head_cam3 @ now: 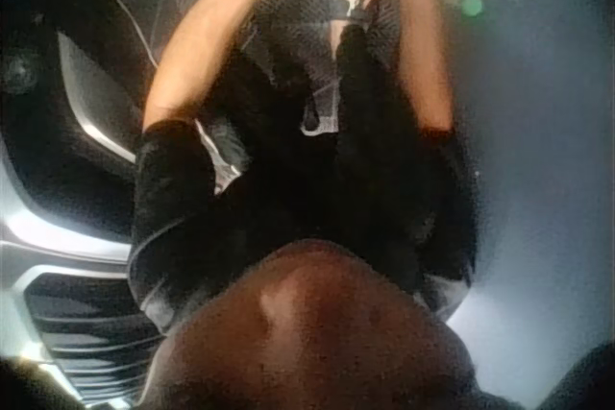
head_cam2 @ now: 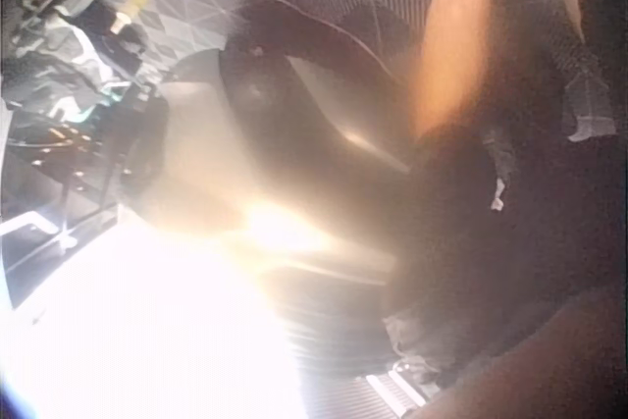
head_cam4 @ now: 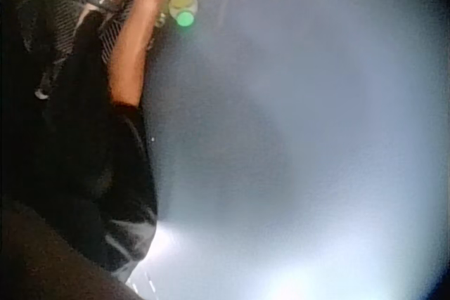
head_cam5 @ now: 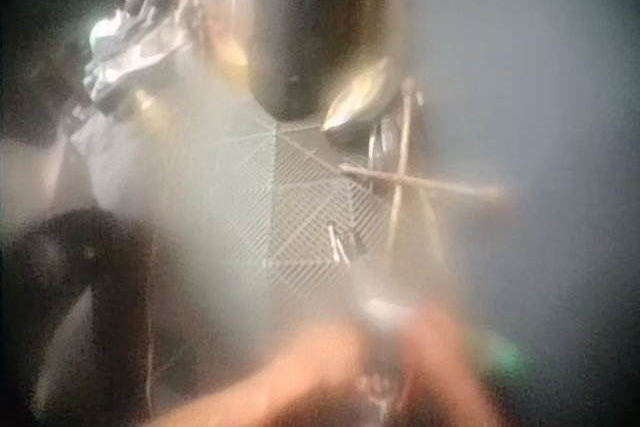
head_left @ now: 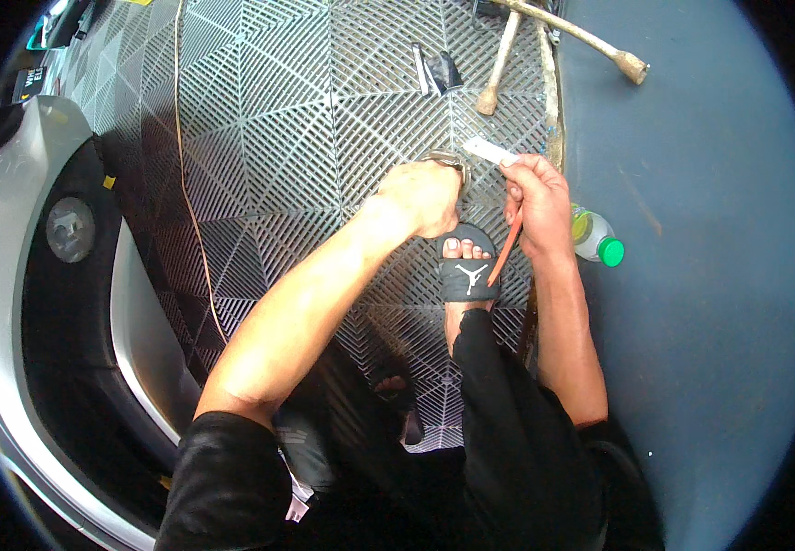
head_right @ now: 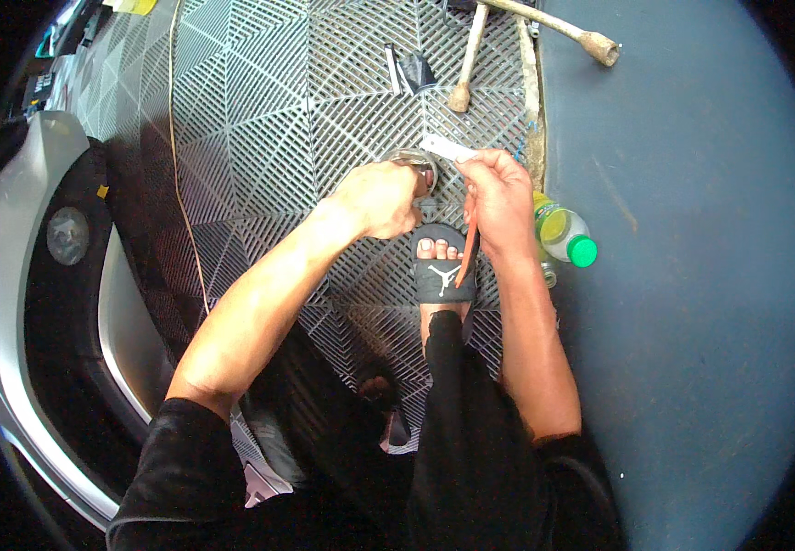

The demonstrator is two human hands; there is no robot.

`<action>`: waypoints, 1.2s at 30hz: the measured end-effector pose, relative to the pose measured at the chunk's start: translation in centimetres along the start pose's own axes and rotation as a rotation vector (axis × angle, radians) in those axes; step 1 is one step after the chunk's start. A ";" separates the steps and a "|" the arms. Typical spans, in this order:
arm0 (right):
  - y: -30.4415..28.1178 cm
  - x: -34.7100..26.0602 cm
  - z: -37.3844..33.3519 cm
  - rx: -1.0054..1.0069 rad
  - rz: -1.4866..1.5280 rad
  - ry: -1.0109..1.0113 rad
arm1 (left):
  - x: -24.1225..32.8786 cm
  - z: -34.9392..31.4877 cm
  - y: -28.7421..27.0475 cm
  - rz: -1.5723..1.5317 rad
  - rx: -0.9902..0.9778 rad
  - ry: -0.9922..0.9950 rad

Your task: The person sits on a patterned floor mat and uses tweezers to pick up and manipulate small metallic components from a clear container. They repeatedly pick up, inspect, and place down small parts while handling the container.

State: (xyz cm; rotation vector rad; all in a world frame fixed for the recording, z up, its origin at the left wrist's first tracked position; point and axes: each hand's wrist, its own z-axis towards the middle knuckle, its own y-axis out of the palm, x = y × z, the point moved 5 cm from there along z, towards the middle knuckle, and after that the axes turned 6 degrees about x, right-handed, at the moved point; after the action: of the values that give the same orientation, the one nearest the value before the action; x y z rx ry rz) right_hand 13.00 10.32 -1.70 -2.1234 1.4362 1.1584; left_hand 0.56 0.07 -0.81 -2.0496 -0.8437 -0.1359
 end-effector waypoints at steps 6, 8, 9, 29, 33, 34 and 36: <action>-0.2 -0.2 0.0 0.006 -0.020 -0.004 | 0.2 0.8 -0.1 0.048 -0.095 -0.001; -0.2 -0.1 0.0 0.008 -0.020 -0.003 | 0.5 0.9 -0.2 0.062 -0.116 -0.007; -0.2 -0.1 0.0 0.009 -0.021 0.002 | 0.6 1.0 -0.3 0.066 -0.117 -0.015; 0.0 0.4 0.0 -0.018 -0.036 0.010 | 0.4 1.5 0.6 -0.043 -0.082 -0.099; 0.0 0.4 0.0 -0.023 -0.047 0.017 | 0.1 1.3 0.8 -0.084 0.027 -0.127; 0.0 0.5 0.0 -0.027 -0.045 0.019 | 0.1 1.3 0.8 -0.087 0.026 -0.140; 0.1 0.5 -0.1 -0.028 -0.039 0.020 | 0.1 1.2 0.8 -0.093 0.024 -0.152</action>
State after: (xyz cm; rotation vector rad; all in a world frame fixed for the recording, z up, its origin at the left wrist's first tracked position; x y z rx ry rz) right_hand 13.03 9.87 -2.04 -2.1784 1.3890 1.1528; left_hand 0.90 0.73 -2.08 -2.0176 -1.0302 -0.0211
